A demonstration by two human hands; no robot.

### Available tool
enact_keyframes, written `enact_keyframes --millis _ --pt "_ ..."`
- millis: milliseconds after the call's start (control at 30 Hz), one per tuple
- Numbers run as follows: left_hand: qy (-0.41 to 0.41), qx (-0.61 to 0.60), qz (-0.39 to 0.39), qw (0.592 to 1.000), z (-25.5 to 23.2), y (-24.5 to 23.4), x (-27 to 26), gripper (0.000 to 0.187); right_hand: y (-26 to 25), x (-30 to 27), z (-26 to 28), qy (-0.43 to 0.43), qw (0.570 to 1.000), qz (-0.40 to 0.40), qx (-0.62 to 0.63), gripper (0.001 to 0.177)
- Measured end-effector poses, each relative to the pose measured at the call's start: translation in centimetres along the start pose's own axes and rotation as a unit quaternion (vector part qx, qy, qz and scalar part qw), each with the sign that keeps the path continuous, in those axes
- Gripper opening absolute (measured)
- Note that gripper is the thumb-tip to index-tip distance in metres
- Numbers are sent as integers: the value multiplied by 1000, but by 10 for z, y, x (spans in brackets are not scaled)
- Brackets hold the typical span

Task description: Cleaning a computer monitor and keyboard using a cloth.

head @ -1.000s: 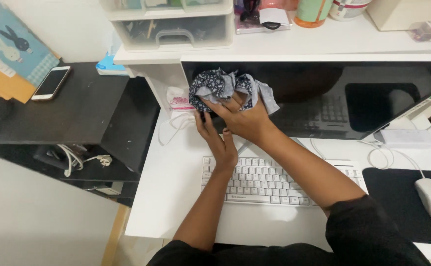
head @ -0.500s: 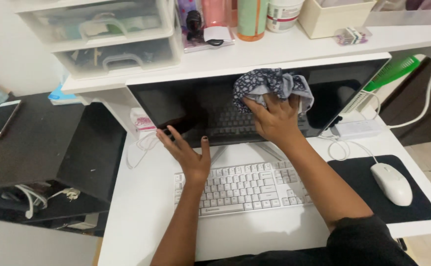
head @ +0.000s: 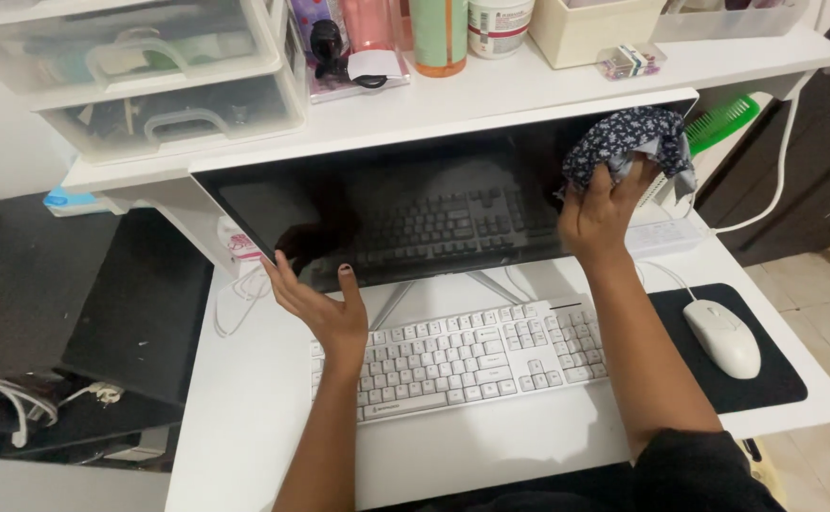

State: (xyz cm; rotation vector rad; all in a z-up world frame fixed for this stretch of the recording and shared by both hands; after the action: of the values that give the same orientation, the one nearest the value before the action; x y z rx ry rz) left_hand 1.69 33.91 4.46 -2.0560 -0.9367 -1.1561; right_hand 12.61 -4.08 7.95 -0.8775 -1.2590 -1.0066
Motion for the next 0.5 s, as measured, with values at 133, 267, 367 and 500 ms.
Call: enact_keyframes --millis 133,267,367,500 --pt "-9 7 -25 1000 -1 4 -2 84 8 3 -4 1 999 14 41 28" --pt "4 18 -27 999 -5 5 -4 82 4 5 12 17 998 17 65 30" --pt "6 4 -28 1000 -6 5 -4 78 6 -7 39 32 996 22 78 31" --pt "-2 -19 -28 999 -8 3 -5 68 22 -42 81 8 993 66 101 29"
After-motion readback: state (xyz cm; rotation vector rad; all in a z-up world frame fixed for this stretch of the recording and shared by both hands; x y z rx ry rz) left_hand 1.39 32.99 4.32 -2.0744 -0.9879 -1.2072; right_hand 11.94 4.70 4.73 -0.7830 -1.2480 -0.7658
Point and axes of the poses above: each hand's wrist, its own x-axis towards the middle knuckle, its own y-axis out of the palm, z = x × y, the point moved 1 cm from there along x, towards the middle knuckle, and after that the axes turned 15 degrees about y, right-handed, at the moved point
